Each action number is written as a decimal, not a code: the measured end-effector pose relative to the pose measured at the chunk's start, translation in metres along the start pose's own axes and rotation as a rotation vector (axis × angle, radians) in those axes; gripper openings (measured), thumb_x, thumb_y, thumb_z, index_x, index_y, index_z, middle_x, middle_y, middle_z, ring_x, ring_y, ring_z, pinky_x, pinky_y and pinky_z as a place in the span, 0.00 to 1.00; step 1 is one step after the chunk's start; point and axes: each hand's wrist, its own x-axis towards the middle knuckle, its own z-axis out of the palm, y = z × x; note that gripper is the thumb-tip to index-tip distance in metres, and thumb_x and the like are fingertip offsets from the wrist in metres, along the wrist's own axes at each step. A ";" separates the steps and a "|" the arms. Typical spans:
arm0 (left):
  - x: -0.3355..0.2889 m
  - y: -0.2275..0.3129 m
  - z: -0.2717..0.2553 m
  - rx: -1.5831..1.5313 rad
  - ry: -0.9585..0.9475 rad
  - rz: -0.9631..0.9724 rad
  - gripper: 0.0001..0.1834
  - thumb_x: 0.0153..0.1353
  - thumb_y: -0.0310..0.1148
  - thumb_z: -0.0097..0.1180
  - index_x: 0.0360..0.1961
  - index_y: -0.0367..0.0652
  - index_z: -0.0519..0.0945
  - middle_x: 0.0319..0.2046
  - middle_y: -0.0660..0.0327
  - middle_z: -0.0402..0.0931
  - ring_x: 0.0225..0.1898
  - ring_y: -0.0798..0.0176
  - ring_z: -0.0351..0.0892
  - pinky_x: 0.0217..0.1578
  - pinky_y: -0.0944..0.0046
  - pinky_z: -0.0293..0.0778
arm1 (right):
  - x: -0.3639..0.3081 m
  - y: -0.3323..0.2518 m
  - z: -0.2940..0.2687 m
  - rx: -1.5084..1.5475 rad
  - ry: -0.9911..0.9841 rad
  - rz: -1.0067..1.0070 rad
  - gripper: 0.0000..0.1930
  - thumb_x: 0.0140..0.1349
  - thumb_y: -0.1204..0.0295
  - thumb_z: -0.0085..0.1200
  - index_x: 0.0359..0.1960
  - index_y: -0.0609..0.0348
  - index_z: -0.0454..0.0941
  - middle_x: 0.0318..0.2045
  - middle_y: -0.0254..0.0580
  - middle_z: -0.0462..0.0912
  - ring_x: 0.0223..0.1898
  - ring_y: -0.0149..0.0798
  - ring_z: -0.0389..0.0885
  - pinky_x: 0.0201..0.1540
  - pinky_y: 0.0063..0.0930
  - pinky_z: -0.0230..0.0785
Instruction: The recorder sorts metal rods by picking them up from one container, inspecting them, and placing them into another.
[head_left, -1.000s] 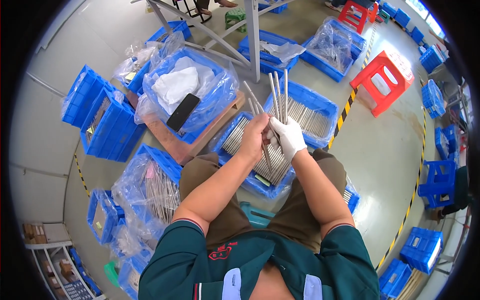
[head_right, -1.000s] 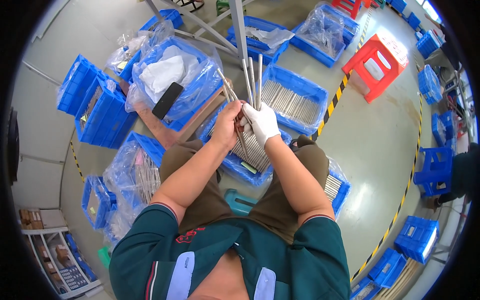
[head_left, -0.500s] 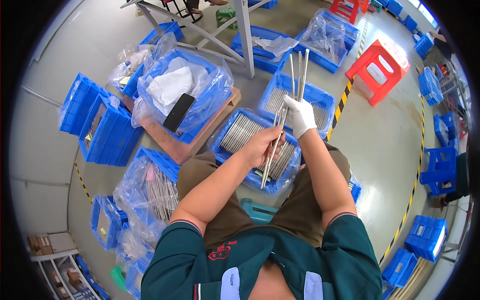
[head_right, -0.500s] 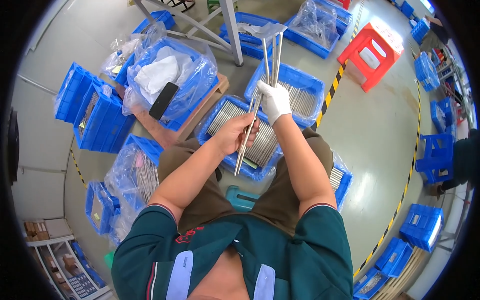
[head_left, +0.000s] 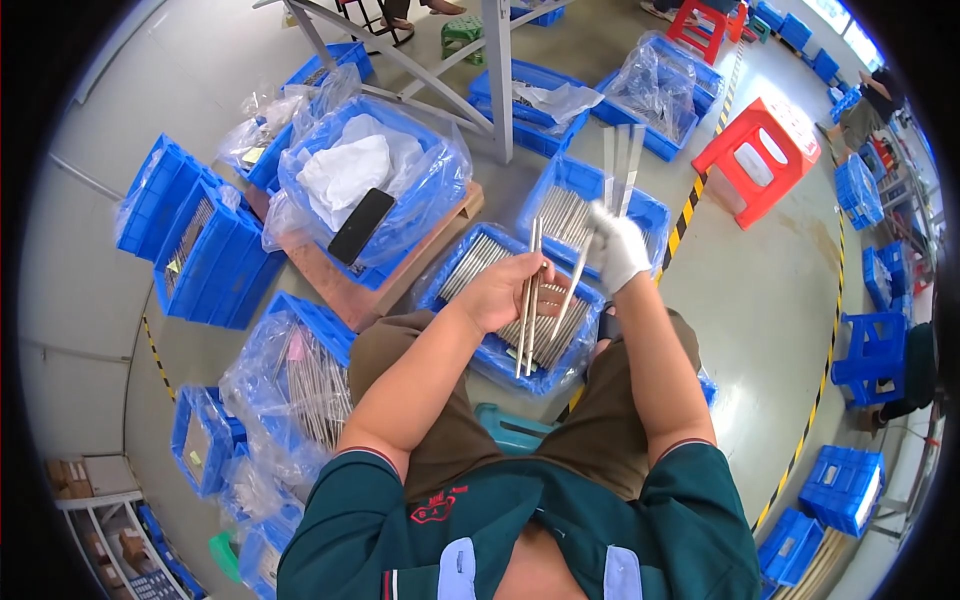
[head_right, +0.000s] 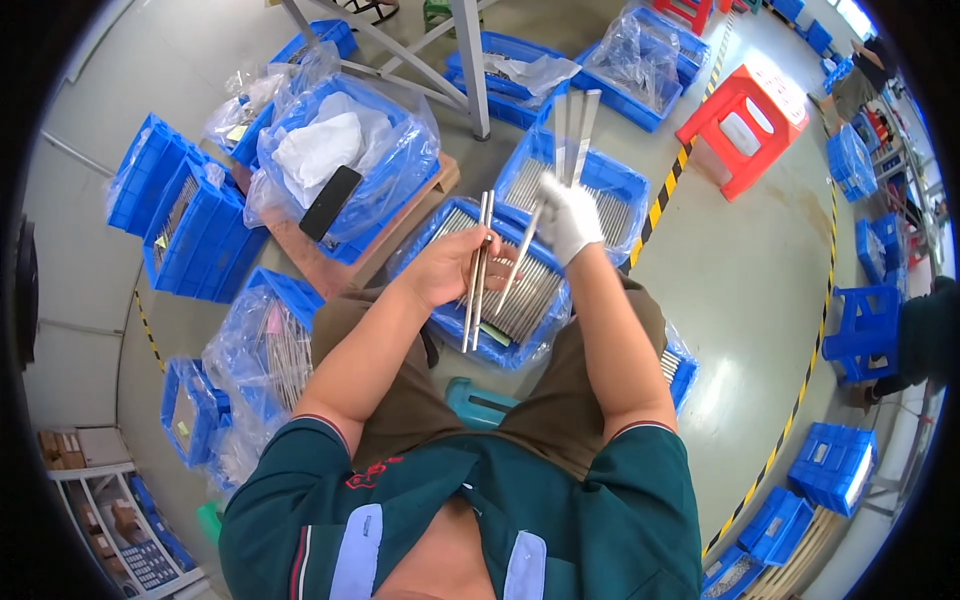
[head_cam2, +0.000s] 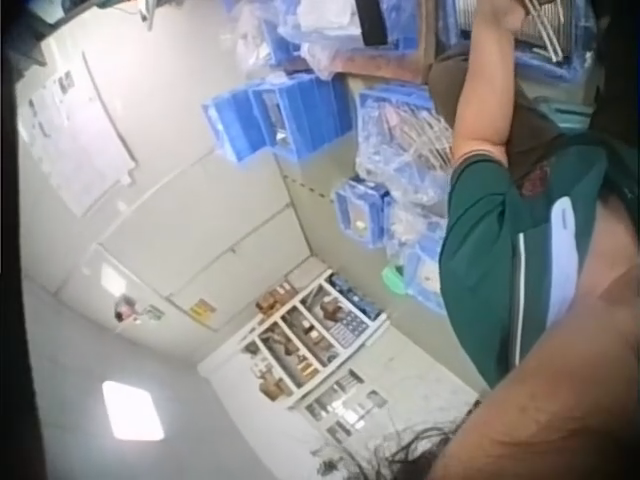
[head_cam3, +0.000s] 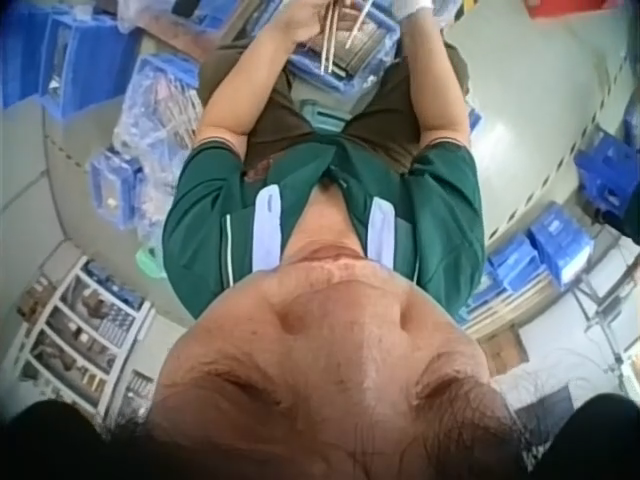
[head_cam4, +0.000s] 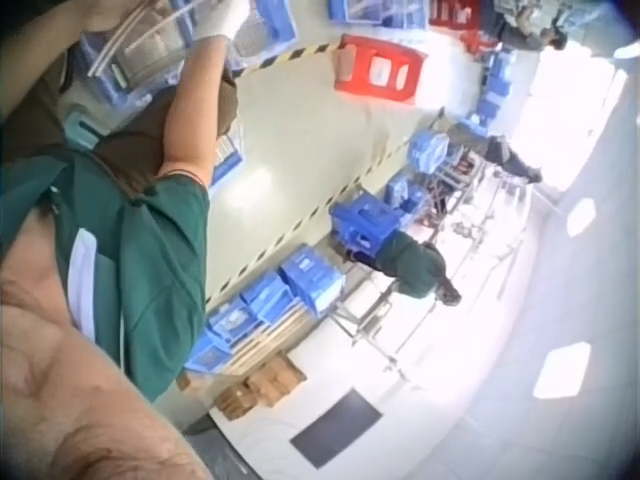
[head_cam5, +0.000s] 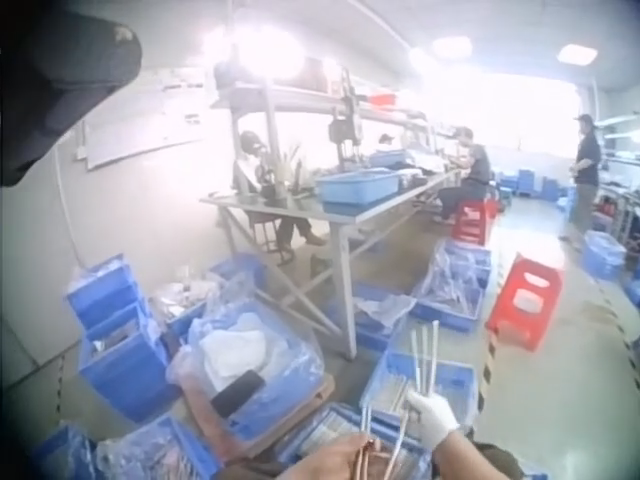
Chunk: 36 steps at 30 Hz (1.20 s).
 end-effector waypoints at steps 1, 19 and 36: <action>0.004 -0.001 -0.004 -0.068 -0.047 0.001 0.17 0.65 0.44 0.44 0.31 0.41 0.73 0.45 0.50 0.74 0.47 0.45 0.76 0.47 0.49 0.73 | -0.008 0.006 0.008 -0.006 -0.100 0.051 0.14 0.57 0.62 0.56 0.20 0.55 0.71 0.11 0.26 0.64 0.11 0.23 0.60 0.13 0.19 0.50; 0.008 0.027 -0.028 -0.226 0.405 0.365 0.14 0.62 0.43 0.52 0.33 0.42 0.75 0.26 0.62 0.71 0.30 0.61 0.75 0.35 0.54 0.78 | -0.024 0.019 0.022 -0.666 -0.136 -0.212 0.21 0.60 0.55 0.47 0.24 0.62 0.77 0.11 0.35 0.71 0.16 0.28 0.71 0.24 0.24 0.63; 0.023 0.028 -0.030 -0.227 0.375 0.490 0.19 0.57 0.48 0.57 0.35 0.41 0.76 0.18 0.67 0.65 0.19 0.69 0.64 0.21 0.67 0.63 | -0.036 0.028 0.022 -0.793 -0.154 -0.231 0.16 0.60 0.61 0.49 0.29 0.63 0.76 0.15 0.39 0.76 0.20 0.32 0.77 0.27 0.26 0.66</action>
